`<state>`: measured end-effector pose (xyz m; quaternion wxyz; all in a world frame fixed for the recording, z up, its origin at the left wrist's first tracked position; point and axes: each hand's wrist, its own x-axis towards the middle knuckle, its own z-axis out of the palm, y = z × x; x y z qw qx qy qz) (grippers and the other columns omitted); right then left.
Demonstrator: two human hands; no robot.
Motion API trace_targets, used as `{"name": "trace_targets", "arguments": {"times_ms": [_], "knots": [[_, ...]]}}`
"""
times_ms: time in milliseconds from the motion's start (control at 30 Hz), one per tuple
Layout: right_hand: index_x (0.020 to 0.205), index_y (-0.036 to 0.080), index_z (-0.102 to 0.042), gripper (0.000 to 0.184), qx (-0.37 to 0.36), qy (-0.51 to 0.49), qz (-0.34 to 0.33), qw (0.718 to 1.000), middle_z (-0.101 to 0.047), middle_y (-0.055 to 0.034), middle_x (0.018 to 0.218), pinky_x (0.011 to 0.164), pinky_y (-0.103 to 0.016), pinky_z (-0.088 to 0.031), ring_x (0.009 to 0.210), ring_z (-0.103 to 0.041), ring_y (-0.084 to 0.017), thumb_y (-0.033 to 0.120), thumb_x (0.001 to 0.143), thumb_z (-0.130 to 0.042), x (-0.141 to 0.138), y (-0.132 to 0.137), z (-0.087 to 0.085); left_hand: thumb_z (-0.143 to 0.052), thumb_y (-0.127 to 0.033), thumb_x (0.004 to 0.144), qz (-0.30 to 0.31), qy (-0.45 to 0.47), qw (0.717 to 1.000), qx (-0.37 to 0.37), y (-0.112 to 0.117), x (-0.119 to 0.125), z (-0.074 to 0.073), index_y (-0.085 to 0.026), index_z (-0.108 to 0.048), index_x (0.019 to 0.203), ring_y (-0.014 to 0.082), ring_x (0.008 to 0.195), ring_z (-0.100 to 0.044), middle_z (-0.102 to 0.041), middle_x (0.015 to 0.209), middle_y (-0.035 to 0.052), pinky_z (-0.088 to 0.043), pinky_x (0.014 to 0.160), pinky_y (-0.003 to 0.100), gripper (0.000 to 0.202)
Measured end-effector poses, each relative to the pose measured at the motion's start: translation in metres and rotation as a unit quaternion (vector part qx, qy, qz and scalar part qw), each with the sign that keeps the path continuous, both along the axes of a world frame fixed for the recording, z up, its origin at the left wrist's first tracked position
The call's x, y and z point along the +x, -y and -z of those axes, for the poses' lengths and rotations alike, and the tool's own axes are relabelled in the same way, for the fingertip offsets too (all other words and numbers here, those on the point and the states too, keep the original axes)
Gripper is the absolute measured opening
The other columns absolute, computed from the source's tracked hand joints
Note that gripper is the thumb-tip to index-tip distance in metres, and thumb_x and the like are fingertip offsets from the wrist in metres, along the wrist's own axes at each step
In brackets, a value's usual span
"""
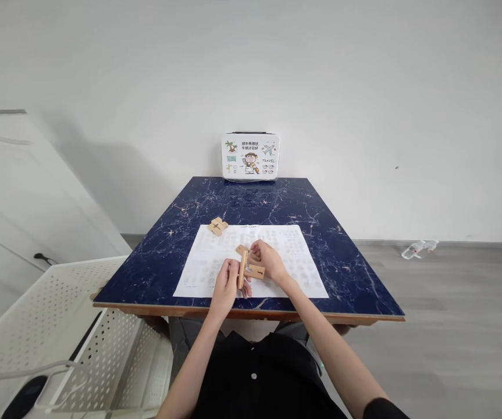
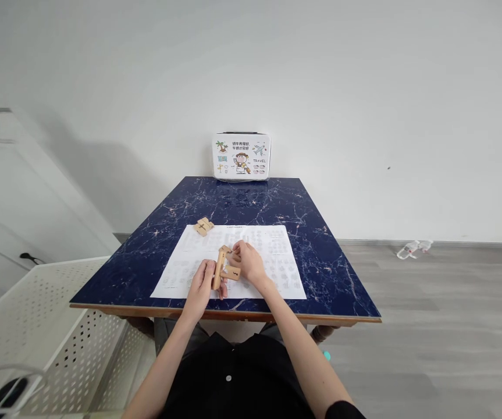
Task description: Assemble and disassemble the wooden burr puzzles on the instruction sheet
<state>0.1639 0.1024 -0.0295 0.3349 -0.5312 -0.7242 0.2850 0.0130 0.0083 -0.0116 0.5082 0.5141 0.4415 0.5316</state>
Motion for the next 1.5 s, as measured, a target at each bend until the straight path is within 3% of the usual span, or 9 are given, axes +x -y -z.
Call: {"name": "trace_targets", "arguments": {"times_ms": [167, 333, 500, 733, 1000, 1133, 1333, 1500], "knots": [[0.097, 0.021, -0.063, 0.011, -0.002, -0.118, -0.023, 0.993, -0.074, -0.0042, 0.093, 0.079, -0.033, -0.053, 0.083, -0.069, -0.021, 0.028, 0.090, -0.063, 0.015, 0.017, 0.002, -0.047, -0.065, 0.103, -0.007, -0.015, 1.000, 0.002, 0.001, 0.001, -0.003, -0.023, -0.046, 0.095, 0.0146, 0.051, -0.065, -0.066, 0.077, -0.0020, -0.050, 0.049, 0.027, 0.043], [0.106, 0.021, -0.065, 0.033, 0.007, -0.226, 0.009, 0.974, -0.073, -0.0080, 0.101, 0.081, -0.035, -0.055, 0.089, -0.068, -0.022, 0.052, 0.098, -0.057, 0.027, 0.039, 0.001, -0.046, -0.062, 0.105, -0.011, -0.043, 0.999, 0.018, 0.002, -0.001, -0.002, -0.023, -0.048, 0.093, 0.0112, 0.048, -0.057, -0.060, 0.069, -0.0048, -0.048, 0.052, 0.025, 0.041], [0.102, 0.023, -0.066, 0.038, -0.044, -0.449, 0.052, 0.891, -0.063, -0.0025, 0.091, 0.067, -0.029, -0.053, 0.077, -0.058, -0.017, 0.059, 0.091, -0.071, 0.030, 0.059, 0.000, -0.044, -0.060, 0.107, 0.005, -0.048, 0.998, 0.048, -0.003, -0.003, 0.004, -0.023, -0.050, 0.093, 0.0093, 0.043, -0.043, -0.045, 0.059, -0.0084, -0.044, 0.048, 0.024, 0.040], [0.103, 0.025, -0.069, 0.040, -0.096, -0.561, 0.048, 0.821, -0.063, -0.0013, 0.090, 0.062, -0.026, -0.052, 0.080, -0.060, -0.016, 0.052, 0.080, -0.086, 0.027, 0.065, 0.003, -0.044, -0.065, 0.105, 0.025, -0.041, 0.999, 0.023, -0.006, -0.005, 0.007, -0.023, -0.046, 0.093, 0.0072, 0.048, -0.037, -0.053, 0.079, -0.0035, -0.041, 0.049, 0.024, 0.043], [0.106, 0.025, -0.071, 0.042, -0.124, -0.547, -0.005, 0.828, -0.065, -0.0017, 0.083, 0.055, -0.023, -0.044, 0.074, -0.057, -0.015, 0.054, 0.080, -0.086, 0.028, 0.067, -0.001, -0.048, -0.063, 0.105, 0.033, -0.057, 0.998, 0.007, -0.006, -0.005, 0.007, -0.022, -0.049, 0.090, 0.0065, 0.048, -0.035, -0.046, 0.075, -0.0052, -0.032, 0.047, 0.022, 0.043], [0.103, 0.024, -0.070, 0.040, -0.137, -0.527, -0.039, 0.838, -0.056, 0.0017, 0.074, 0.051, -0.022, -0.034, 0.063, -0.046, -0.011, 0.057, 0.084, -0.083, 0.028, 0.074, -0.007, -0.047, -0.061, 0.105, 0.041, -0.090, 0.995, -0.001, -0.004, -0.006, 0.005, -0.022, -0.049, 0.089, 0.0081, 0.052, -0.040, -0.050, 0.074, -0.0040, -0.034, 0.049, 0.021, 0.042], [0.099, 0.021, -0.074, 0.046, -0.160, -0.499, -0.050, 0.850, -0.053, 0.0013, 0.069, 0.051, -0.024, -0.029, 0.061, -0.041, -0.011, 0.060, 0.078, -0.086, 0.028, 0.076, -0.009, -0.048, -0.060, 0.104, 0.049, -0.097, 0.994, -0.005, -0.003, -0.005, 0.000, -0.022, -0.049, 0.087, 0.0105, 0.053, -0.040, -0.051, 0.072, -0.0033, -0.034, 0.049, 0.023, 0.042], [0.102, 0.022, -0.076, 0.042, -0.176, -0.489, -0.074, 0.851, -0.052, 0.0017, 0.068, 0.051, -0.025, -0.027, 0.059, -0.038, -0.011, 0.058, 0.082, -0.084, 0.030, 0.075, -0.007, -0.049, -0.064, 0.102, 0.053, -0.103, 0.993, -0.021, -0.003, -0.006, 0.000, -0.023, -0.050, 0.085, 0.0125, 0.056, -0.040, -0.043, 0.070, -0.0038, -0.034, 0.050, 0.024, 0.045]]}}
